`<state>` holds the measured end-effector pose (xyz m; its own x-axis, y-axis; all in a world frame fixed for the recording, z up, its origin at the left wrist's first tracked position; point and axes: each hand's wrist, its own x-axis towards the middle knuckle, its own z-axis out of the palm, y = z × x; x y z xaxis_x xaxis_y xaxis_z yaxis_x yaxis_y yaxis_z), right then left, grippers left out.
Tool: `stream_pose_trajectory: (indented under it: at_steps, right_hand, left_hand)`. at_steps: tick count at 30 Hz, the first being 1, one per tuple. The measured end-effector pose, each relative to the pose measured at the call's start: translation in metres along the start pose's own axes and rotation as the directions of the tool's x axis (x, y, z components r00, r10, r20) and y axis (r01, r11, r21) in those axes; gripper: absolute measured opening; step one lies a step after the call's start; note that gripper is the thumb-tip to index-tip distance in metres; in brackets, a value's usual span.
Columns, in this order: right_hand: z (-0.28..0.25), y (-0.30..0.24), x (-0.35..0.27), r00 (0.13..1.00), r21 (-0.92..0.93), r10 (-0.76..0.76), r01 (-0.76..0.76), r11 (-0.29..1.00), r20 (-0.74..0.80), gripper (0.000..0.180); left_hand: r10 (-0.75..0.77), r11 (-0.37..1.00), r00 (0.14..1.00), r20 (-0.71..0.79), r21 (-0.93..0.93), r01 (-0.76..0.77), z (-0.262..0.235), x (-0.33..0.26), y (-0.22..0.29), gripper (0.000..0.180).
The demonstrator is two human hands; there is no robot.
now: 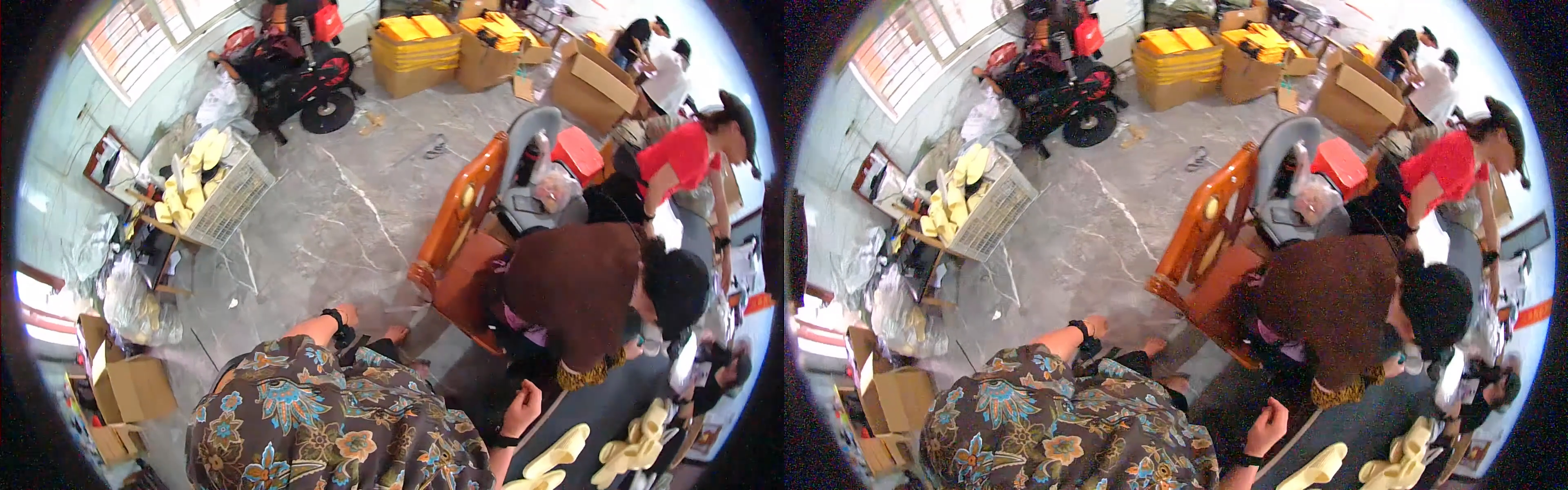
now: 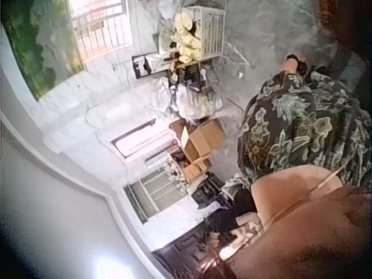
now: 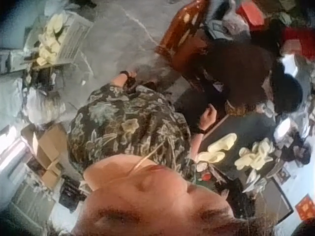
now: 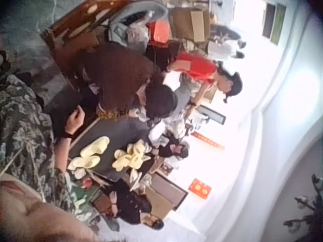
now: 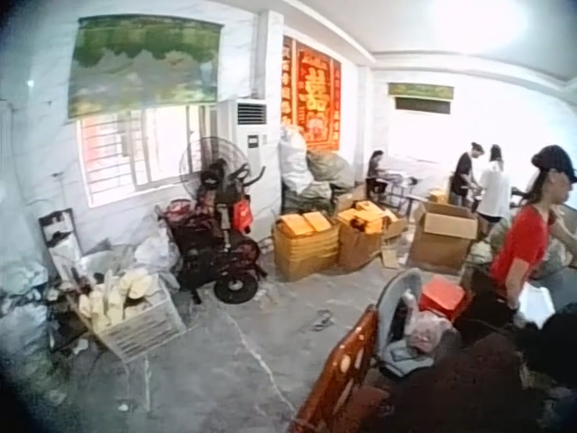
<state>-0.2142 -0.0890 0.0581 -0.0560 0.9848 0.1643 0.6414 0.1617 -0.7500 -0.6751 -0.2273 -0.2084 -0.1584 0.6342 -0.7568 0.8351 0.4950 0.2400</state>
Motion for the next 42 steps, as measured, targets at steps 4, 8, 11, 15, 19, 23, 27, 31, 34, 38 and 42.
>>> stream_pose_trajectory:
  at_steps: [4,8,11,15,19,23,27,31,34,38,42]
  right_hand:
    - [0.042,-0.035,0.036,0.979,0.079,-0.062,0.048,0.996,0.194,0.017]
    - [0.096,-0.051,0.079,0.925,0.117,-0.278,0.255,0.96,0.26,0.016]
    - [0.128,-0.101,0.098,0.888,0.215,-0.391,0.344,0.914,0.242,0.017]
    - [0.146,-0.126,0.115,0.898,0.291,-0.349,0.27,0.918,0.269,0.023]
    - [0.181,-0.135,0.146,0.937,0.386,-0.205,0.085,0.919,0.283,0.034]
    - [0.219,-0.178,0.187,0.96,0.399,-0.188,0.093,0.912,0.207,0.045]
    - [0.257,-0.192,0.223,0.974,0.217,-0.112,0.069,0.974,0.195,0.056]
    - [0.29,-0.22,0.233,0.954,0.059,0.067,-0.088,0.994,0.291,0.056]
    - [0.301,-0.203,0.238,0.96,-0.189,-0.127,0.177,0.966,0.249,0.054]
    - [0.299,-0.278,0.224,0.981,-0.295,0.014,0.045,0.954,0.192,0.046]
    - [0.295,-0.279,0.222,0.976,-0.286,0.067,-0.005,0.958,0.209,0.057]
  left_hand:
    - [0.21,0.972,0.975,-0.075,0.126,-0.199,0.027,0.017,-0.058,0.03]
    - [-0.066,0.985,0.972,-0.224,-0.168,0.028,-0.005,-0.059,-0.029,0.037]
    - [-0.115,0.98,0.967,-0.228,-0.184,0.073,0.028,-0.072,-0.057,0.031]
    - [-0.141,0.971,0.99,0.021,-0.194,0.142,0.04,-0.075,-0.083,0.035]
    - [-0.167,0.957,0.977,0.133,-0.219,0.193,-0.004,-0.076,-0.097,0.036]
    - [-0.346,0.772,0.938,-0.03,-0.578,0.266,-0.026,-0.042,-0.146,0.039]
    - [-0.297,0.786,0.953,-0.066,-0.583,0.205,-0.081,-0.026,-0.198,0.031]
    - [-0.283,0.842,0.951,-0.125,-0.507,0.184,-0.109,0.013,-0.278,0.029]
    - [-0.361,0.817,0.909,-0.21,-0.541,0.2,-0.172,0.048,-0.319,0.03]
    - [-0.376,0.808,0.883,-0.28,-0.567,0.164,-0.273,0.094,-0.357,0.035]
    - [-0.393,0.761,0.863,-0.316,-0.639,0.113,-0.393,0.127,-0.38,0.048]
